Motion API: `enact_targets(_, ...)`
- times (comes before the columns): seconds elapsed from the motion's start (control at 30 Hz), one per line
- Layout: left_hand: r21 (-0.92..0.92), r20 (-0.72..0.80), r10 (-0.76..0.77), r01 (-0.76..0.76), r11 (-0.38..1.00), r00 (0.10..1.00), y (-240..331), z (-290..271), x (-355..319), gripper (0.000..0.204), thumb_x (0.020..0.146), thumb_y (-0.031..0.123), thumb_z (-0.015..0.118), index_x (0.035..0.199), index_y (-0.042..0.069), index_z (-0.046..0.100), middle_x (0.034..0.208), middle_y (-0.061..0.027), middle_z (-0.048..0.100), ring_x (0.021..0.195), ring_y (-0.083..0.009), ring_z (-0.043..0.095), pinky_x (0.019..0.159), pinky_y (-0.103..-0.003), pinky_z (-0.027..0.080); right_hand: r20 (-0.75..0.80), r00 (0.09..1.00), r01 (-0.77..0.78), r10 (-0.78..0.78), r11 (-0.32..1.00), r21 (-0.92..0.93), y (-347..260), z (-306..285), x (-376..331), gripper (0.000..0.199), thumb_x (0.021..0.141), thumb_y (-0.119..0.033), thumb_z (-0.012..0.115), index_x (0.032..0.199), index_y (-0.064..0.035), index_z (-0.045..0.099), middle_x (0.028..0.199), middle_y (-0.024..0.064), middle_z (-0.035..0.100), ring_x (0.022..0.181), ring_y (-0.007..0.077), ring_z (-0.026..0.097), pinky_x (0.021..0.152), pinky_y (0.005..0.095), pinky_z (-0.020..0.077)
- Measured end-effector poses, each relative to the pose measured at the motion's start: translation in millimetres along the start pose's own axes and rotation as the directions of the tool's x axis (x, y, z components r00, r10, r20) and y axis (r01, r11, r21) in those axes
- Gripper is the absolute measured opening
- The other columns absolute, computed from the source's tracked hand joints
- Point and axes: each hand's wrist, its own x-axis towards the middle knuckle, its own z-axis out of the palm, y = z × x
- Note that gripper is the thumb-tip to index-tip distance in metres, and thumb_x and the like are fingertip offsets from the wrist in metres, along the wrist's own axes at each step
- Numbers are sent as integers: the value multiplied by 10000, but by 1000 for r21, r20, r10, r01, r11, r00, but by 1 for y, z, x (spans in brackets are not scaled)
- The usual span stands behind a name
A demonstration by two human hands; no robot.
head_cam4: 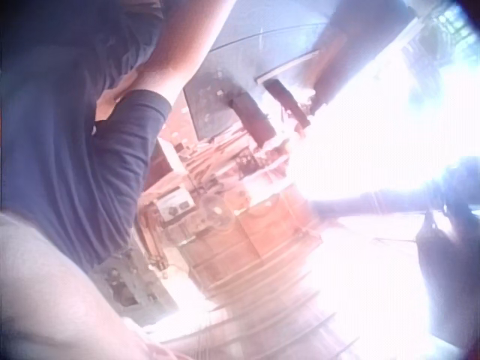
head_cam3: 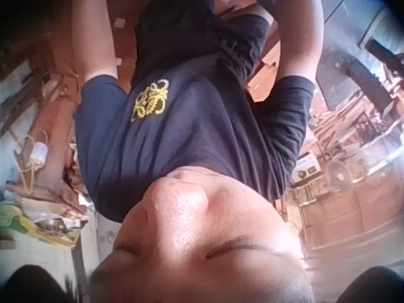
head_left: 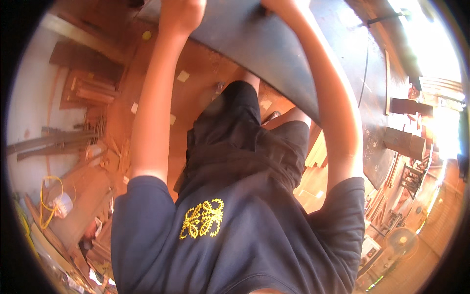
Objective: The person assembles small wooden blocks into a compact stack on a workbench, then uses a thin wooden stick to scrape and sweep sawdust off the bench surface. The person handles the blocks one at a time and moves them into a neat pile before clearing the work area.
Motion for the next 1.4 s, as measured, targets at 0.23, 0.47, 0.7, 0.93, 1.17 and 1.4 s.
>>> enact_targets(0.23, -32, -55, -58, 56, 998, 997, -28, -14, -16, 417, 1024, 271, 371, 1174, 21, 669, 1200, -152, 687, 1150, -348, 569, 1062, -433, 324, 215, 972, 45, -91, 977, 208, -34, -14, 20, 243, 845, -117, 564, 883, 33, 751, 858, 248, 731, 863, 365, 742, 798, 448, 586)
enact_targets(0.47, -71, 5, -154, 154, 986, 988, -13, -10, -12, 424, 1028, 272, 358, 1257, 17, 607, 1302, -183, 617, 1257, -378, 507, 1152, -499, 254, 227, 960, -153, 165, 986, -69, 75, -25, 101, 388, 863, -119, 542, 1215, -9, 663, 834, 174, 756, 785, 334, 757, 769, 426, 608)
enact_targets(0.7, -123, 34, -125, 129, 984, 992, -19, -21, -15, 453, 1040, 250, 372, 1317, -48, 572, 1328, -210, 603, 1241, -333, 501, 1091, -426, 346, 200, 967, 208, -160, 946, -250, 57, 26, 108, 156, 817, -160, 700, 935, -92, 777, 970, 110, 772, 886, 258, 761, 725, 415, 616)
enact_targets(0.93, -155, 142, -154, 175, 972, 978, -19, -12, -16, 503, 1051, 324, 340, 1323, -38, 560, 1374, -182, 565, 1316, -320, 471, 1148, -435, 302, 124, 955, 289, -269, 937, -197, 53, 47, 100, 252, 911, -185, 575, 1037, -78, 765, 1051, 78, 771, 953, 252, 746, 761, 386, 577)
enact_targets(1.17, -213, 179, -196, 233, 949, 964, -24, -13, -13, 451, 1063, 286, 359, 1313, -26, 567, 1347, -151, 586, 1298, -286, 509, 1141, -389, 338, 38, 898, 437, -438, 880, -186, 41, 48, 75, 195, 913, -177, 574, 936, -49, 719, 908, 73, 762, 846, 253, 741, 685, 382, 561)
enact_targets(1.4, -208, 159, -178, 209, 956, 971, -16, -13, -10, 421, 1046, 261, 401, 1263, -47, 590, 1288, -168, 609, 1230, -302, 547, 1107, -399, 362, 11, 906, 421, -422, 901, -105, 46, 38, 71, 174, 885, -184, 591, 916, -56, 706, 893, 90, 757, 860, 259, 740, 697, 380, 556)
